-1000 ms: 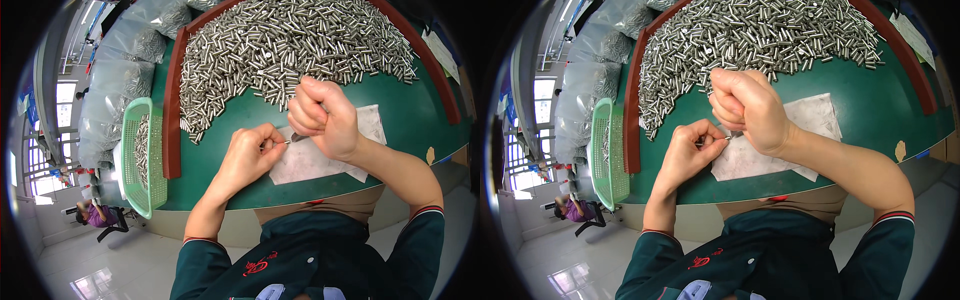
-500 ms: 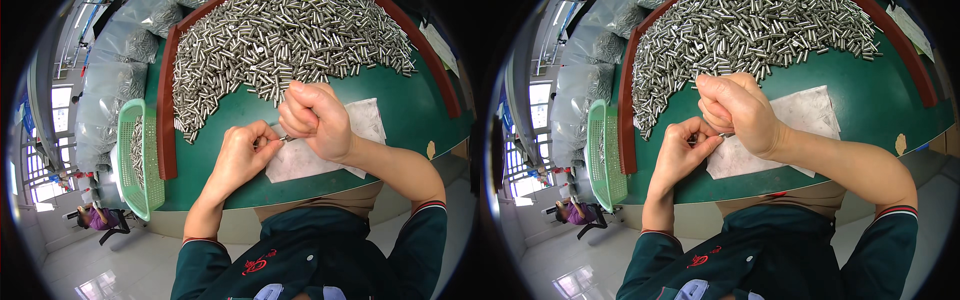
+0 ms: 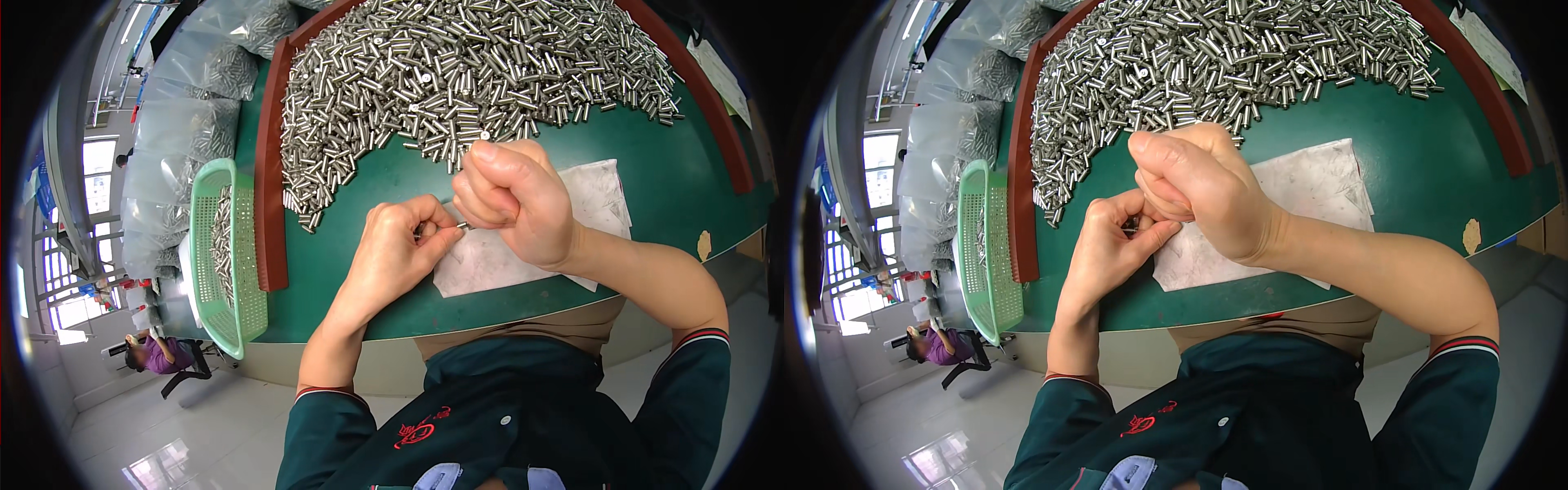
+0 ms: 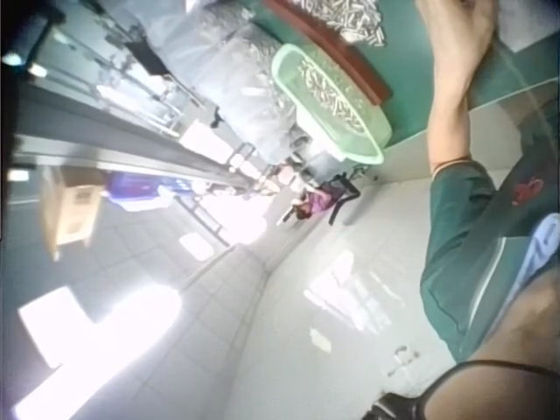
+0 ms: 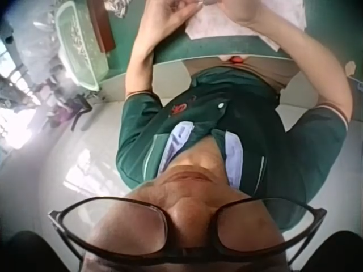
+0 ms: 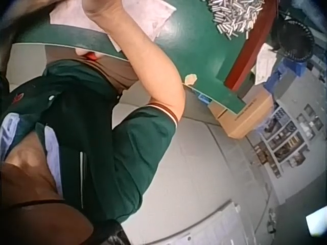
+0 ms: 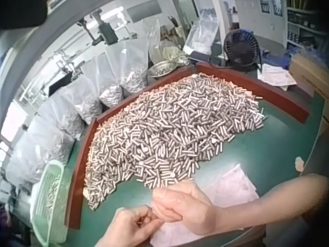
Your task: Manually assembling small metal pins by inserting components using a hand tool.
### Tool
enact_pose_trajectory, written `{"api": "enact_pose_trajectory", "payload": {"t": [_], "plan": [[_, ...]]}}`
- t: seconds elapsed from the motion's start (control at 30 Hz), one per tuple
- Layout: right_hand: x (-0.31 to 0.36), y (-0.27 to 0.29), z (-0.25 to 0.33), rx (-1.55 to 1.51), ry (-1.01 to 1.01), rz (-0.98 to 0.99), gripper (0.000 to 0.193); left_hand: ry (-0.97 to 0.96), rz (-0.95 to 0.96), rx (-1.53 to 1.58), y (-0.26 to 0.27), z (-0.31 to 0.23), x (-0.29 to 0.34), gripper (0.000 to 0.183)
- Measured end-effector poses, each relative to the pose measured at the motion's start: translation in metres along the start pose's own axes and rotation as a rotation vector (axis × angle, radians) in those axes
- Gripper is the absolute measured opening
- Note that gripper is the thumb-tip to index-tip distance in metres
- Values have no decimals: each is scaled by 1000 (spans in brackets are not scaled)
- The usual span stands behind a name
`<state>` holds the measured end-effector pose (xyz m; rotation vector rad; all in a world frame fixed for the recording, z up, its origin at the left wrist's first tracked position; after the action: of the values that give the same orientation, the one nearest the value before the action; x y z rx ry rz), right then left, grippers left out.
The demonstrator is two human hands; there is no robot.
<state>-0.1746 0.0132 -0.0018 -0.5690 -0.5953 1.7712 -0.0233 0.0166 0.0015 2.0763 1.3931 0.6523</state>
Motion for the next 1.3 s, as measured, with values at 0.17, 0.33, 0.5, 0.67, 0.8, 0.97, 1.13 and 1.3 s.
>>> {"api": "enact_pose_trajectory", "payload": {"t": [0.17,0.33,0.5,0.67,0.8,0.97,1.13,1.3], "plan": [[3,-1,-4,76,18,-3,39,8,16,12,-2,0,-4,13],[3,-6,2,147,31,25,38,-33,0,-19,1,-3,-4,12],[-13,8,15,-186,-3,-2,42,17,-12,342,9,7,-4,11],[-19,15,25,-232,-25,-139,43,359,245,1394,16,25,-14,10],[-20,14,25,-239,-49,-156,43,443,164,1332,17,25,-18,21],[-21,15,26,-255,-58,-157,41,462,99,1287,19,19,-19,23],[-20,15,26,-240,-59,-156,41,264,58,1318,33,38,-24,30],[-19,13,23,-248,-65,-157,41,7,-510,82,31,36,-35,14]]}}
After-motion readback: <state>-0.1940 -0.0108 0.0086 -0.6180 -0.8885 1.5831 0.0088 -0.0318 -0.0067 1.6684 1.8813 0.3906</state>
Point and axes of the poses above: each hand's wrist, its own x-axis away from the middle knuckle, its own y-axis out of the back of the hand, z = x × y, the point moved 1 cm from there along -x, towards the middle knuckle, and after that the axes turned 7 degrees about -z, right-handed, at the moved point
